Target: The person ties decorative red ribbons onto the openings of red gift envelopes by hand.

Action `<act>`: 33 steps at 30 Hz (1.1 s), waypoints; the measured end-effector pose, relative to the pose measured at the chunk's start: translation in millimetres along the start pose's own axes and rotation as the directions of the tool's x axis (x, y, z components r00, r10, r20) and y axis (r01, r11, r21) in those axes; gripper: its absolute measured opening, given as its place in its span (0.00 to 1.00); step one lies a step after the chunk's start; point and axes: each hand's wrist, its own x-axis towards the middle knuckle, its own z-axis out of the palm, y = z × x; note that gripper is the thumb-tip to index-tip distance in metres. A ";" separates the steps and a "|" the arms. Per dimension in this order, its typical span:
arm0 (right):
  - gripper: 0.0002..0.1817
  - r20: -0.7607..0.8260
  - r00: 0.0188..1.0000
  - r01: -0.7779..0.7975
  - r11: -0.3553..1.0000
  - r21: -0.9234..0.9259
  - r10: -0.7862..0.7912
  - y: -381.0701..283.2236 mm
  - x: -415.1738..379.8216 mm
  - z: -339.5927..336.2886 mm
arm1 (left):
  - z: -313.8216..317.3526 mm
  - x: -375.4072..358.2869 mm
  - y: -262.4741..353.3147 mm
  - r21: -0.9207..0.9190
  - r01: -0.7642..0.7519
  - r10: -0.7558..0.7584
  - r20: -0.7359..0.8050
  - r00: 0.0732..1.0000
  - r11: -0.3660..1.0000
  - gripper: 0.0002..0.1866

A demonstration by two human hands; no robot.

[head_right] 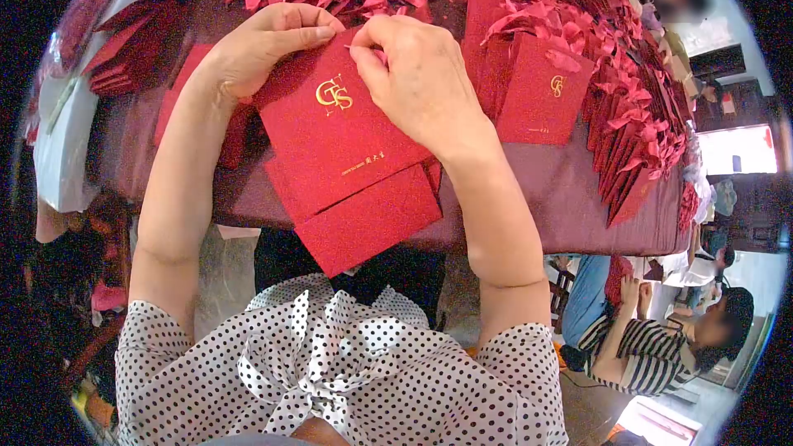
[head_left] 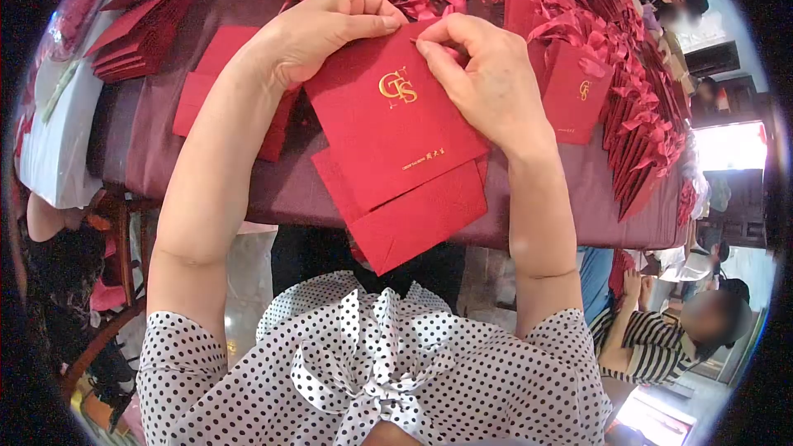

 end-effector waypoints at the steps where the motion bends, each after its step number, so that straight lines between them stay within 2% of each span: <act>1: 0.05 0.020 1.000 0.013 1.000 -0.008 -0.013 -1.1 -0.2 -0.3 | 0.0 0.6 -0.4 0.001 -0.009 0.009 0.004 1.000 1.000 0.11; 5: 0.05 -0.039 0.999 -0.009 0.998 -0.069 0.006 -4.3 -1.2 2.3 | -1.9 1.1 -0.2 0.063 0.009 -0.009 0.005 1.000 0.998 0.11; 7: 0.05 0.001 0.996 -0.091 0.995 0.032 0.091 -0.8 -0.8 0.6 | -2.4 0.8 -0.4 0.067 0.009 -0.011 0.024 1.000 0.998 0.11; 12: 0.06 -0.023 0.989 -0.144 0.986 0.087 0.147 9.1 0.4 -1.1 | -1.6 0.0 0.1 0.054 0.011 -0.014 0.051 0.999 0.998 0.11; 14: 0.06 -0.023 0.987 -0.156 0.981 0.114 0.159 10.4 2.0 -1.9 | -1.0 0.8 -1.5 -0.062 -0.005 0.012 0.100 0.995 0.998 0.10; 16: 0.06 -0.072 0.997 -0.034 0.998 0.047 0.037 9.5 2.4 -0.9 | 1.5 2.5 -4.1 -0.111 0.000 0.011 0.092 0.996 0.994 0.10; 19: 0.05 -0.114 0.988 -0.096 0.989 0.109 0.108 9.9 2.5 3.8 | 2.8 3.3 -5.5 -0.178 -0.024 0.044 0.105 0.993 0.984 0.10; 23: 0.05 -0.138 0.986 -0.065 0.981 0.181 0.091 6.5 4.1 2.6 | 5.0 2.2 -5.1 -0.231 -0.095 0.132 0.151 0.980 0.968 0.10; 26: 0.05 -0.218 0.976 0.037 0.988 0.147 -0.004 8.5 6.7 1.0 | 5.6 -0.2 -3.9 -0.259 -0.104 0.147 0.151 0.978 0.960 0.10; 28: 0.05 -0.265 0.942 0.216 0.976 0.008 -0.206 11.0 9.2 1.0 | 6.8 -0.9 -2.8 -0.251 -0.096 0.134 0.139 0.981 0.963 0.09; 32: 0.05 -0.265 0.954 0.172 0.981 0.087 -0.143 3.0 7.2 -3.3 | 7.8 -0.8 -0.9 -0.248 -0.085 0.116 0.110 0.987 0.965 0.07; 33: 0.04 -0.199 0.972 0.148 0.984 0.096 -0.126 -0.1 5.8 -7.5 | 8.5 -1.3 0.0 -0.255 -0.083 0.115 0.111 0.987 0.963 0.07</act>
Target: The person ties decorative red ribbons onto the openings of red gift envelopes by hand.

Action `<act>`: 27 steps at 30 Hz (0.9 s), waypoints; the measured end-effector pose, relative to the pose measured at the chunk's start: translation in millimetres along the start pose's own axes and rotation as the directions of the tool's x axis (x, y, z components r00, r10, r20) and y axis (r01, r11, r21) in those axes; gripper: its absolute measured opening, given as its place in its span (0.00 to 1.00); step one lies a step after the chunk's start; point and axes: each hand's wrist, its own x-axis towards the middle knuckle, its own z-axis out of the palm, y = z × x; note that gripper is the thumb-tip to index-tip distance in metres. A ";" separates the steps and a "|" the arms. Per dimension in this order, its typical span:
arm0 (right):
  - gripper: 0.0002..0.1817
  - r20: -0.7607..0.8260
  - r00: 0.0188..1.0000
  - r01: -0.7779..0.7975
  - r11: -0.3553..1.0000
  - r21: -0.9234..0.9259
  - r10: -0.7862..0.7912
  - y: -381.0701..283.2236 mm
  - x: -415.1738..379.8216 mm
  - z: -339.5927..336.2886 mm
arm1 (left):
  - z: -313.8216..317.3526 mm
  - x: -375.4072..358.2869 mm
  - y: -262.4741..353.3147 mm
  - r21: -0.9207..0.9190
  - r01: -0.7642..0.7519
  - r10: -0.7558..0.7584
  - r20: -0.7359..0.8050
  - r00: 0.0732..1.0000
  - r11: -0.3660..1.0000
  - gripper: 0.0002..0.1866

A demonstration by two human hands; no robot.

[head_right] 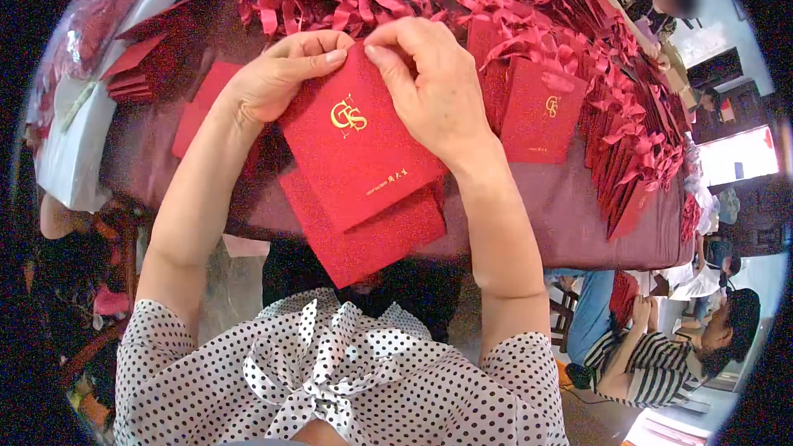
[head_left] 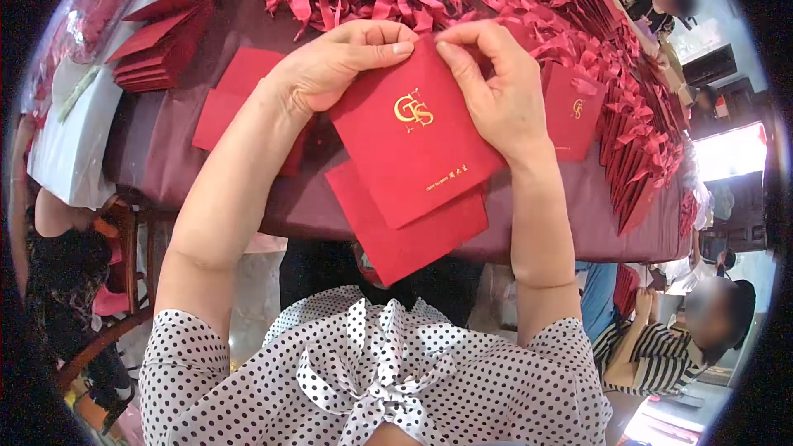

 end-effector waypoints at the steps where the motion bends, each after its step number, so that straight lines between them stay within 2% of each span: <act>1: 0.04 0.068 0.997 -0.028 1.000 0.002 0.028 -2.6 0.8 -3.3 | -1.1 0.4 -0.3 0.005 -0.008 0.008 -0.009 1.000 1.000 0.07; 3: 0.04 0.121 0.993 0.011 1.000 -0.005 -0.010 -3.3 1.8 -7.1 | -1.3 1.8 -2.1 -0.014 -0.012 0.011 -0.016 1.000 1.000 0.07; 6: 0.04 0.148 0.987 -0.052 0.997 -0.053 0.059 -4.7 -0.3 -7.4 | 1.0 2.4 -2.6 0.069 -0.012 0.017 -0.068 0.998 0.998 0.06; 8: 0.04 0.169 0.984 -0.018 0.979 -0.203 0.053 -7.2 -1.4 -6.0 | 5.5 1.4 -2.8 0.108 -0.019 0.029 -0.092 0.995 0.994 0.05; 9: 0.04 0.189 0.981 0.011 0.963 -0.268 0.041 -7.7 -2.7 -4.7 | 9.0 1.3 -1.7 0.286 -0.036 0.078 -0.137 0.987 0.958 0.05; 11: 0.04 0.213 0.976 0.035 0.937 -0.347 0.042 -13.4 -4.6 -2.0 | 13.9 3.3 -3.5 0.588 -0.084 0.227 -0.172 0.959 0.804 0.06; 12: 0.04 0.236 0.971 0.059 0.907 -0.418 0.046 -16.4 -6.3 0.0 | 15.1 2.5 -4.0 0.586 -0.085 0.225 -0.171 0.959 0.806 0.06; 14: 0.04 0.293 0.956 0.157 0.824 -0.544 0.011 -17.6 -11.8 9.5 | 18.9 0.5 -0.4 0.859 -0.102 0.299 -0.061 0.952 0.502 0.06; 15: 0.05 0.319 0.948 0.189 0.772 -0.607 0.019 -19.1 -13.9 16.5 | 26.9 -2.6 2.0 0.860 -0.055 0.285 -0.108 0.952 0.508 0.06; 17: 0.05 0.251 0.967 0.138 0.761 -0.634 0.033 -17.1 -13.4 19.4 | 32.1 -4.1 3.5 0.919 -0.060 0.407 -0.113 0.906 0.390 0.06; 19: 0.07 0.159 0.986 0.011 0.923 -0.385 0.054 -9.8 -7.7 17.7 | 30.8 -4.5 8.0 0.900 -0.067 0.419 -0.134 0.898 0.432 0.07; 20: 0.12 0.149 0.944 -0.293 0.956 -0.032 0.294 -9.3 -4.6 9.0 | 28.3 -3.7 7.8 0.812 -0.106 0.363 -0.137 0.922 0.573 0.07; 21: 0.13 0.229 0.919 -0.333 0.943 0.007 0.322 -9.8 -1.6 -1.0 | 26.2 -4.0 6.4 0.699 -0.129 0.304 -0.132 0.943 0.703 0.08; 22: 0.15 0.311 0.885 -0.377 0.925 0.044 0.346 -10.7 0.5 -6.7 | 23.7 -4.2 5.9 0.640 -0.137 0.271 -0.115 0.956 0.756 0.08; 23: 0.14 0.311 0.907 -0.304 0.952 0.022 0.283 -6.5 -3.0 -2.7 | 21.2 -4.6 7.4 0.639 -0.137 0.276 -0.123 0.953 0.757 0.08; 25: 0.13 0.308 0.916 -0.272 0.962 0.005 0.257 -11.1 -3.8 -3.2 | 16.9 -7.6 12.4 0.416 0.016 0.044 -0.133 0.990 0.909 0.09; 26: 0.12 0.296 0.924 -0.248 0.969 -0.015 0.242 -14.4 -5.2 -4.4 | 14.0 -10.4 18.6 0.324 0.070 -0.042 -0.094 0.995 0.943 0.09; 27: 0.11 0.317 0.899 -0.316 0.949 -0.006 0.302 -17.1 -3.0 -7.8 | 11.2 -10.9 20.8 0.281 0.102 -0.079 -0.093 0.992 0.954 0.09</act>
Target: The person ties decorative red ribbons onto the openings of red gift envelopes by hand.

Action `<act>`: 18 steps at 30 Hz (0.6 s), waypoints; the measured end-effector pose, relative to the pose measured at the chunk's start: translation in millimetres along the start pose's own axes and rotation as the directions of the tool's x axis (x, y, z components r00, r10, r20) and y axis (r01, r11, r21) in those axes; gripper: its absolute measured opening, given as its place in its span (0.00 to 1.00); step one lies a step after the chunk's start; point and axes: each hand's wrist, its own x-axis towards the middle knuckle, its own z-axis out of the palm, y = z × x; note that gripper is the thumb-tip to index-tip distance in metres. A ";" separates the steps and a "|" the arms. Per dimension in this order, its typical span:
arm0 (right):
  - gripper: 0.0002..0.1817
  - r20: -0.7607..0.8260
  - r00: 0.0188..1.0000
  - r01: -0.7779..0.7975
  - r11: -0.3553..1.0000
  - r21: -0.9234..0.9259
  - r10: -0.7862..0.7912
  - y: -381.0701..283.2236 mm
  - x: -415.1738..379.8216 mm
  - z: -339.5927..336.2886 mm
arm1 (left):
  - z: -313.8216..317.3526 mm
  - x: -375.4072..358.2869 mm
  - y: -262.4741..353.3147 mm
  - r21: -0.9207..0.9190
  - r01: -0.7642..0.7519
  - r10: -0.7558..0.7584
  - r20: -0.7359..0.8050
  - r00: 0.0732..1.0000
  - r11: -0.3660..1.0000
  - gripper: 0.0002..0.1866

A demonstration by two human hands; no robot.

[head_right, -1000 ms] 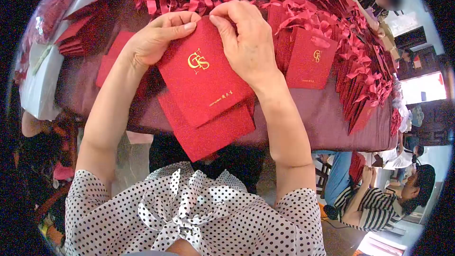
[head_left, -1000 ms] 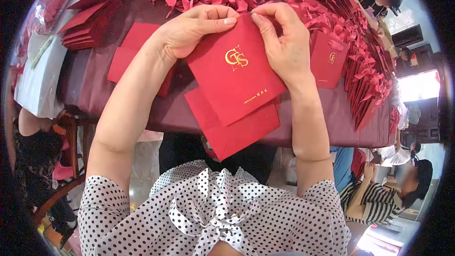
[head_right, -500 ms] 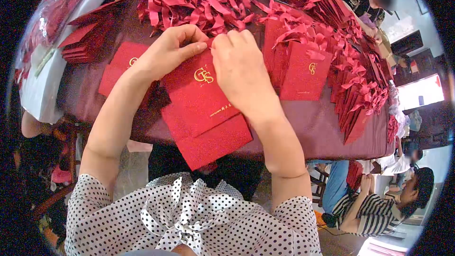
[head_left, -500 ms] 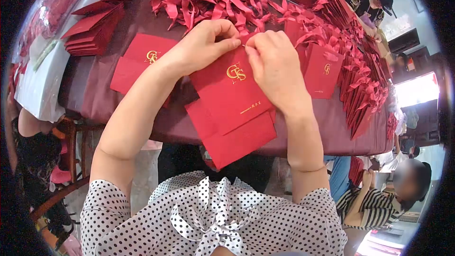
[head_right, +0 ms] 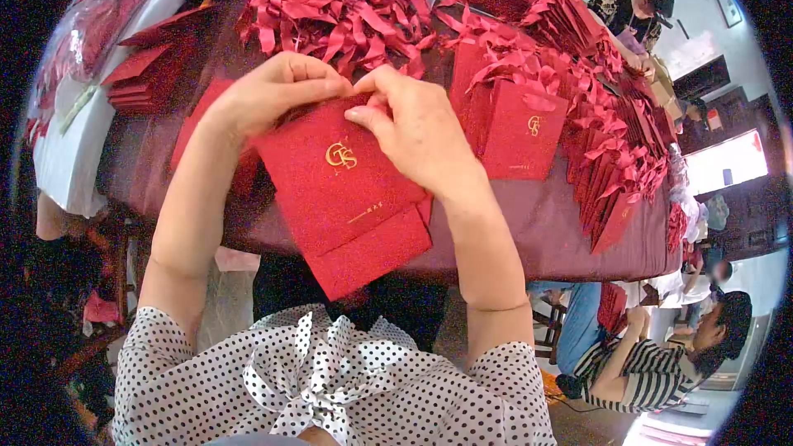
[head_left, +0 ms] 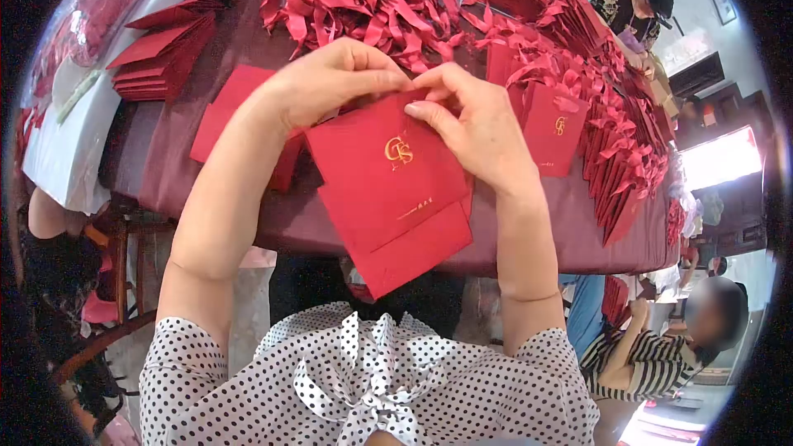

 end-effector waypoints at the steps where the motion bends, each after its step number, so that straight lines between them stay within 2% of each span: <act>1: 0.11 0.005 1.000 -0.003 1.000 0.002 0.003 1.0 -0.5 0.0 | -0.5 -1.2 1.3 -0.043 0.033 -0.032 0.011 0.999 0.999 0.09; 3: 0.10 0.002 1.000 0.012 1.000 -0.009 -0.012 2.3 0.9 -0.5 | 1.5 -2.0 -0.3 0.013 0.018 -0.018 0.030 0.999 1.000 0.08; 5: 0.10 -0.009 0.999 0.034 0.999 0.011 -0.033 5.6 1.3 1.1 | 0.3 4.3 -7.3 0.248 -0.128 0.115 0.066 0.991 0.960 0.07; 6: 0.09 -0.023 0.998 0.053 0.998 0.033 -0.052 7.0 1.9 1.2 | 2.9 4.0 -4.8 0.392 -0.161 0.159 0.038 0.987 0.906 0.05; 7: 0.09 -0.024 0.999 0.049 0.998 0.029 -0.048 6.7 2.1 0.3 | 4.5 4.5 -4.6 0.389 -0.164 0.160 0.043 0.986 0.906 0.05; 9: 0.09 -0.052 0.996 0.077 0.993 0.091 -0.073 5.6 2.4 -1.3 | 7.0 5.9 -6.7 0.514 -0.236 0.269 0.011 0.963 0.825 0.03; 10: 0.09 -0.049 0.997 0.068 0.994 0.091 -0.064 4.7 2.0 -2.0 | 8.8 6.3 -7.7 0.507 -0.233 0.263 0.013 0.965 0.830 0.03; 12: 0.09 -0.045 0.995 0.092 0.996 -0.001 -0.092 3.2 2.1 -3.2 | 12.8 5.7 -8.8 0.646 -0.365 0.441 0.049 0.896 0.671 0.05; 13: 0.12 -0.020 0.999 0.027 0.998 0.057 -0.026 4.5 1.3 -5.3 | 11.3 6.3 -8.4 0.652 -0.424 0.481 0.103 0.870 0.628 0.06; 15: 0.13 0.034 0.999 0.012 1.000 0.002 -0.012 0.1 1.3 -11.3 | 5.4 6.7 -2.1 0.722 -0.536 0.571 0.237 0.786 0.438 0.06; 16: 0.14 0.066 0.998 0.003 0.999 -0.049 0.000 -1.5 2.0 -11.6 | -2.7 6.1 1.1 0.767 -0.542 0.565 0.292 0.772 0.344 0.06; 17: 0.17 0.009 0.995 0.098 0.995 -0.012 -0.098 12.6 3.2 -4.3 | -18.1 7.1 -0.8 0.825 -0.467 0.589 0.213 0.780 0.319 0.06; 18: 0.17 0.008 1.000 -0.019 0.995 -0.100 0.019 11.9 4.7 -8.8 | -31.9 4.9 -3.2 0.874 -0.386 0.614 0.136 0.778 0.296 0.05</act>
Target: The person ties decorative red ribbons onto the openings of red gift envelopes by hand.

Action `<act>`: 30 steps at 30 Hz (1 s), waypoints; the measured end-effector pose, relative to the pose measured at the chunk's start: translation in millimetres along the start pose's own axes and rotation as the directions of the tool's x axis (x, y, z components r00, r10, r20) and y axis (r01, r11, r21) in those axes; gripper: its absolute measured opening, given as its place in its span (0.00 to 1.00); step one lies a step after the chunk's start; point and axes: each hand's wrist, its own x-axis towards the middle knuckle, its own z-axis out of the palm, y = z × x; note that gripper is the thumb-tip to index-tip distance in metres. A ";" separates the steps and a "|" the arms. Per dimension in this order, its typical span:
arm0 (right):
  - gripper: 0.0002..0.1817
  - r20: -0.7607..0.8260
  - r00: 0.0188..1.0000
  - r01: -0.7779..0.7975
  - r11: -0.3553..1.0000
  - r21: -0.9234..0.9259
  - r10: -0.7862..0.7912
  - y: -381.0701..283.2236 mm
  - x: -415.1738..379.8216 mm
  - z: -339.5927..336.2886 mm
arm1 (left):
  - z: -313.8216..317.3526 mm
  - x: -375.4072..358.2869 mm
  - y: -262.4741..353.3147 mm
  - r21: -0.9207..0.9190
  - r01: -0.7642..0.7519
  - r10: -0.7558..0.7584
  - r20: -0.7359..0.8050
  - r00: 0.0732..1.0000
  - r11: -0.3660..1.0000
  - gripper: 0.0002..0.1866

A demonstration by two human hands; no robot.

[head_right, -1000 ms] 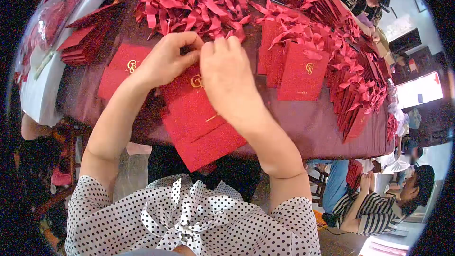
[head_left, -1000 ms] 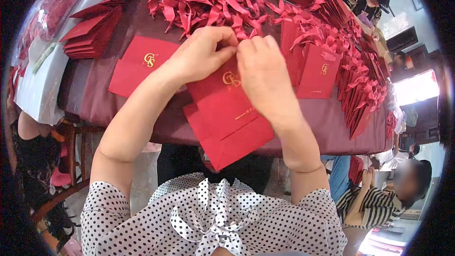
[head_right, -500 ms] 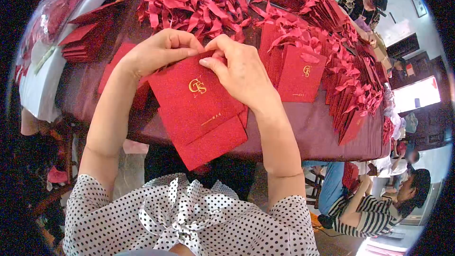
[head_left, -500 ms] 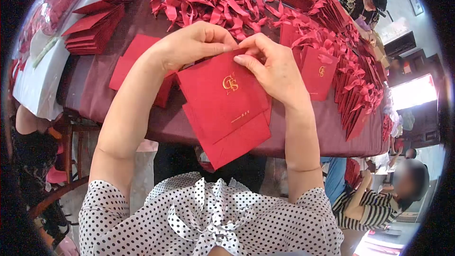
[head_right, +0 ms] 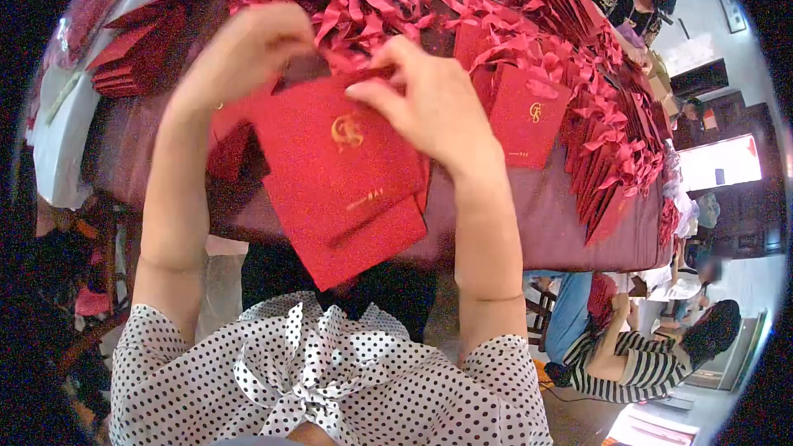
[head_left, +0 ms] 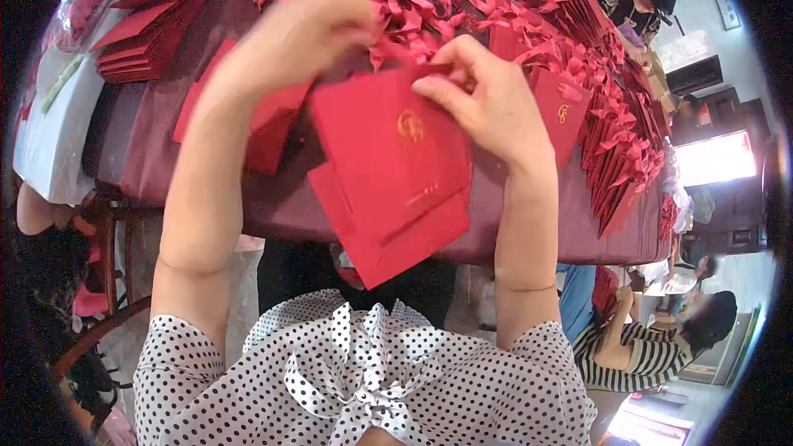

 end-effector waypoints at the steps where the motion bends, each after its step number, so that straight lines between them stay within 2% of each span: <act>1: 0.17 0.002 0.993 -0.117 0.989 -0.086 0.117 0.9 0.1 -6.9 | -16.3 -0.4 2.4 -0.046 0.251 -0.252 -0.016 0.968 0.967 0.03; 2: 0.16 -0.029 0.996 -0.090 0.996 -0.023 0.089 13.5 0.7 -8.4 | -29.7 -0.3 -8.6 0.029 0.348 -0.349 0.037 0.936 0.937 0.06; 5: 0.14 -0.009 0.997 -0.080 0.995 0.053 0.080 18.6 2.0 -8.5 | -16.9 -4.3 -10.5 -0.356 0.420 -0.469 -0.059 0.881 0.835 0.17; 7: 0.13 -0.011 0.998 -0.066 0.995 0.076 0.067 18.5 3.0 -3.5 | -8.5 2.8 3.9 -0.463 0.254 -0.315 -0.059 0.947 0.849 0.14; 8: 0.12 -0.009 0.999 -0.049 0.995 0.092 0.050 18.5 2.6 -1.8 | -10.3 2.9 12.1 -0.456 0.314 -0.305 0.096 0.947 0.833 0.12; 10: 0.12 -0.012 0.999 -0.036 0.998 0.043 0.036 18.9 3.4 -3.6 | -14.2 -0.2 18.0 -0.222 0.140 -0.066 0.313 0.947 0.965 0.11; 12: 0.11 -0.025 0.999 -0.043 0.994 0.102 0.046 26.0 4.8 -3.0 | -2.1 -3.4 19.4 -0.286 0.171 -0.078 0.311 0.947 0.943 0.11; 13: 0.14 -0.017 1.000 -0.010 0.985 0.170 0.013 29.9 6.6 -1.5 | -0.6 -2.6 19.3 -0.364 0.234 -0.121 0.306 0.944 0.902 0.11; 14: 0.16 0.022 0.997 -0.081 0.950 0.302 0.078 31.4 5.0 -4.9 | -0.4 -1.1 19.7 -0.438 0.291 -0.164 0.306 0.938 0.850 0.10; 15: 0.19 0.069 0.988 -0.153 0.892 0.426 0.137 25.4 3.2 -11.0 | -0.3 0.1 23.6 -0.407 0.401 -0.316 0.262 0.912 0.821 0.10; 16: 0.22 0.138 0.984 -0.168 0.845 0.508 0.113 17.7 -1.8 -22.1 | -0.4 0.4 27.0 -0.382 0.507 -0.461 0.211 0.862 0.773 0.11; 17: 0.21 0.151 0.985 -0.153 0.798 0.583 0.078 10.6 -7.3 -35.3 | 3.7 -0.2 18.5 -0.443 0.547 -0.504 0.224 0.834 0.710 0.11; 18: 0.21 0.163 0.986 -0.138 0.745 0.653 0.040 6.9 -12.9 -45.3 | 2.8 0.7 19.9 -0.443 0.547 -0.506 0.220 0.834 0.710 0.11; 19: 0.21 0.051 0.999 -0.034 0.703 0.711 -0.004 6.8 -17.7 -49.7 | 1.7 2.1 23.3 -0.443 0.564 -0.528 0.215 0.822 0.697 0.10; 20: 0.18 -0.044 0.994 0.098 0.605 0.790 -0.104 14.2 -19.2 -52.8 | 0.2 2.2 25.5 -0.443 0.581 -0.551 0.209 0.808 0.683 0.10; 22: 0.15 -0.150 0.942 0.247 0.322 0.914 -0.299 26.3 -16.4 -58.0 | 2.3 1.3 20.7 -0.453 0.571 -0.556 0.182 0.811 0.684 0.09; 23: 0.15 -0.163 0.887 0.273 0.206 0.940 -0.432 32.2 -13.8 -64.0 | 3.5 0.9 18.5 -0.463 0.560 -0.554 0.164 0.816 0.687 0.09; 24: 0.17 -0.199 0.880 0.288 0.150 0.946 -0.431 35.2 -15.1 -68.1 | 4.1 0.7 18.1 -0.462 0.561 -0.555 0.165 0.816 0.687 0.09; 26: 0.22 -0.236 0.848 0.286 0.036 0.958 -0.474 41.1 -16.0 -76.2 | 5.8 1.0 18.1 -0.609 0.522 -0.524 0.196 0.829 0.597 0.09; 28: 0.25 -0.313 0.898 0.329 -0.001 0.944 -0.308 33.3 -18.2 -75.3 | 10.6 0.1 13.3 -0.650 0.525 -0.539 0.203 0.817 0.550 0.10; 29: 0.23 -0.333 0.908 0.362 0.075 0.929 -0.256 31.0 -20.1 -75.7 | 12.3 -0.3 11.6 -0.688 0.526 -0.555 0.212 0.804 0.499 0.10; 30: 0.21 -0.353 0.924 0.380 0.242 0.893 -0.148 30.4 -19.1 -74.9 | 13.0 0.2 12.7 -0.685 0.527 -0.554 0.212 0.805 0.503 0.10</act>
